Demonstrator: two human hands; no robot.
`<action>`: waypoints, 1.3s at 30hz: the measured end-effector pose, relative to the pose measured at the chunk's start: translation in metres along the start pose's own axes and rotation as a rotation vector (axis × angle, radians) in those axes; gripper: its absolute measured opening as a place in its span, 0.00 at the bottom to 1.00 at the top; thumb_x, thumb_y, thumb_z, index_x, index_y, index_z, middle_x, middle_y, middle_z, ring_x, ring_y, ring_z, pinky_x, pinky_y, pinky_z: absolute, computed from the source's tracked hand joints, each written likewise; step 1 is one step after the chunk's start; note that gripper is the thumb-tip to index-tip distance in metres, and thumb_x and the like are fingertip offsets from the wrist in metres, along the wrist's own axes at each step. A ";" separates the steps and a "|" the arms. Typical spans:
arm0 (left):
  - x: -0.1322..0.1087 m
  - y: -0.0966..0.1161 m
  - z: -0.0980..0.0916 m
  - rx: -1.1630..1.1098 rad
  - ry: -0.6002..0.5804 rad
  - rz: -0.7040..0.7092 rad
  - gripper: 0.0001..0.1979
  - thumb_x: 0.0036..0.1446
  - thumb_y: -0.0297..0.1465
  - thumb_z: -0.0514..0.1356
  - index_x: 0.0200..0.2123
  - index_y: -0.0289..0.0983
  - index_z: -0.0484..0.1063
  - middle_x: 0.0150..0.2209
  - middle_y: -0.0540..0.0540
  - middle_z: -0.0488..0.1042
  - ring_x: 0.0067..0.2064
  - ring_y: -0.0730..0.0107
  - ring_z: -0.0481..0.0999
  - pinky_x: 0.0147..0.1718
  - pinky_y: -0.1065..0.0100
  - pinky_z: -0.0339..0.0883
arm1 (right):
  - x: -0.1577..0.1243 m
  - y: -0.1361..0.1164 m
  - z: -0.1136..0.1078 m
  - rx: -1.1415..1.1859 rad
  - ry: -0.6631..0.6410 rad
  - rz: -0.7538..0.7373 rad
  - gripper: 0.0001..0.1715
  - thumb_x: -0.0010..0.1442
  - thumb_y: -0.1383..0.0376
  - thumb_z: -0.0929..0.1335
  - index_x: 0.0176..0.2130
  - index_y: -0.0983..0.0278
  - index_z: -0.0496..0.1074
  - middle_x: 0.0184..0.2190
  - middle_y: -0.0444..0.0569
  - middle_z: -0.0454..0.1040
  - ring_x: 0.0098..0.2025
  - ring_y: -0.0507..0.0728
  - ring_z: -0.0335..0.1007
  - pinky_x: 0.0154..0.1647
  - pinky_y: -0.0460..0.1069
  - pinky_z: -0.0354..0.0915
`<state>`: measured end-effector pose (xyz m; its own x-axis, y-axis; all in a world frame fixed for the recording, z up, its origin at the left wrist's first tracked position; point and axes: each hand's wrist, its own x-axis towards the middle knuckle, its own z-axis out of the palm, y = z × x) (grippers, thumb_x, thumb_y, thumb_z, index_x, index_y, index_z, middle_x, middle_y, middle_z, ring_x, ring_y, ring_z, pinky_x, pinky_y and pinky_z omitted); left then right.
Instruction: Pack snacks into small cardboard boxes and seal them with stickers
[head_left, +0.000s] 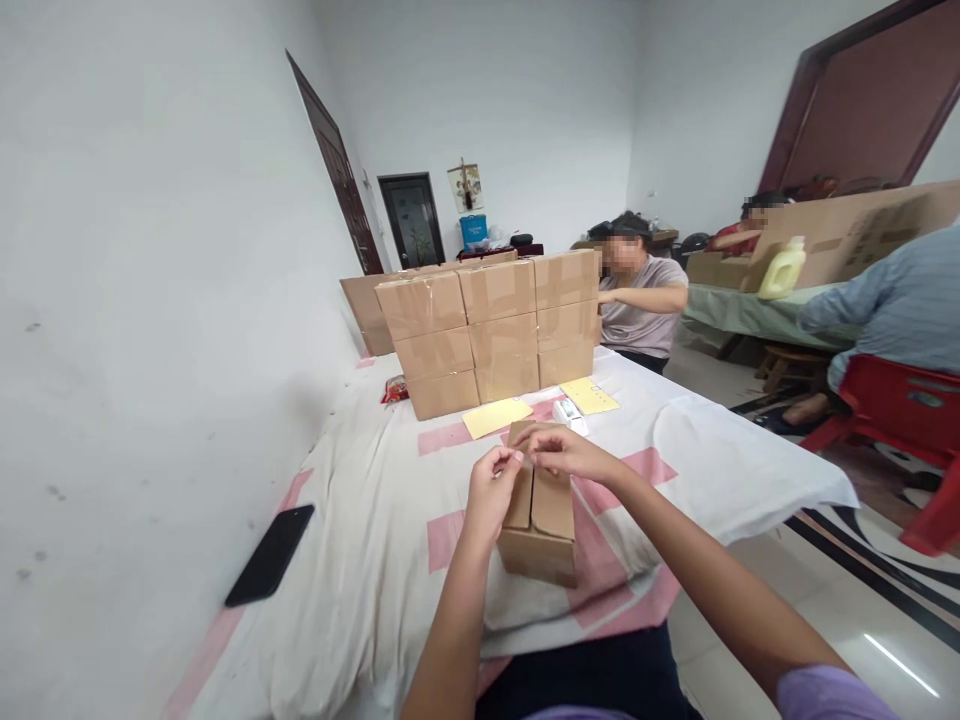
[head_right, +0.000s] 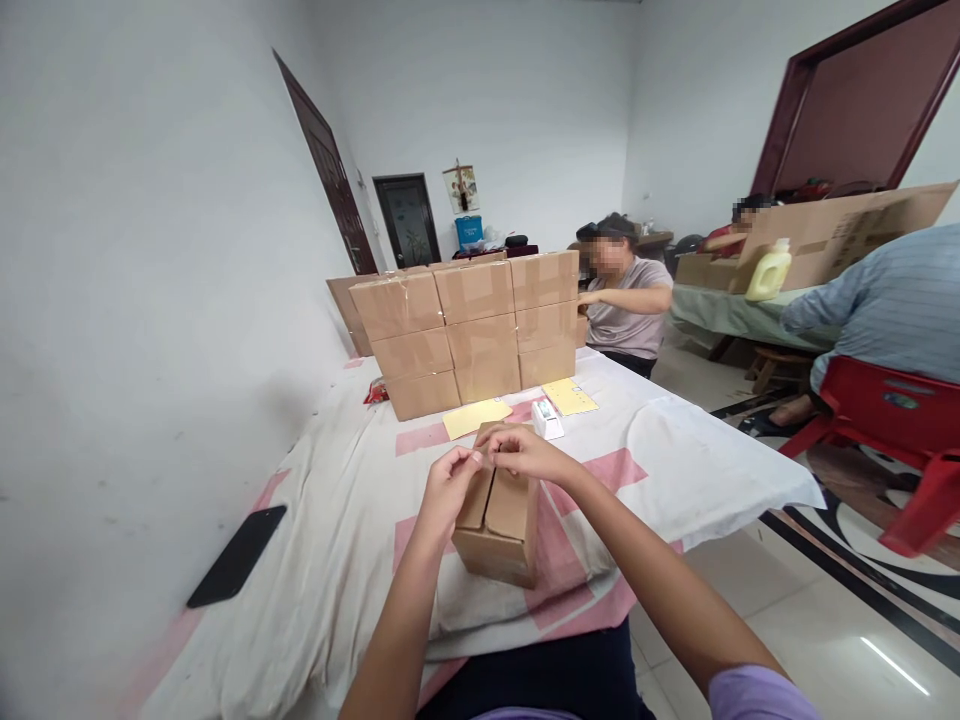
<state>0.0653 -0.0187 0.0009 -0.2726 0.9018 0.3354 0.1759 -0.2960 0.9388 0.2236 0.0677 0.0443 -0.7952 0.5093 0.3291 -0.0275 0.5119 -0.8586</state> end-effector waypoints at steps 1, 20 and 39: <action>0.000 -0.001 0.001 0.010 0.021 -0.004 0.14 0.60 0.42 0.59 0.30 0.37 0.72 0.30 0.48 0.76 0.35 0.67 0.75 0.39 0.67 0.67 | 0.002 0.004 0.002 -0.007 0.037 0.039 0.13 0.57 0.61 0.69 0.24 0.63 0.70 0.40 0.51 0.77 0.32 0.54 0.68 0.30 0.47 0.62; -0.002 -0.002 0.004 0.074 0.137 -0.083 0.17 0.60 0.45 0.58 0.27 0.39 0.67 0.24 0.53 0.69 0.27 0.72 0.66 0.31 0.70 0.60 | -0.003 0.077 -0.006 -0.473 0.290 -0.007 0.31 0.62 0.67 0.65 0.63 0.53 0.69 0.66 0.48 0.67 0.69 0.66 0.56 0.69 0.67 0.50; 0.027 0.025 0.001 0.165 -0.201 -0.246 0.18 0.53 0.44 0.63 0.21 0.38 0.66 0.20 0.55 0.61 0.24 0.75 0.59 0.27 0.69 0.50 | -0.009 0.068 0.002 -0.401 0.363 0.065 0.31 0.73 0.50 0.54 0.51 0.53 0.81 0.63 0.41 0.71 0.69 0.66 0.53 0.70 0.68 0.49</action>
<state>0.0634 -0.0017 0.0328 -0.1370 0.9885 0.0638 0.2826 -0.0228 0.9590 0.2282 0.0968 -0.0181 -0.5257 0.7185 0.4554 0.3044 0.6588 -0.6880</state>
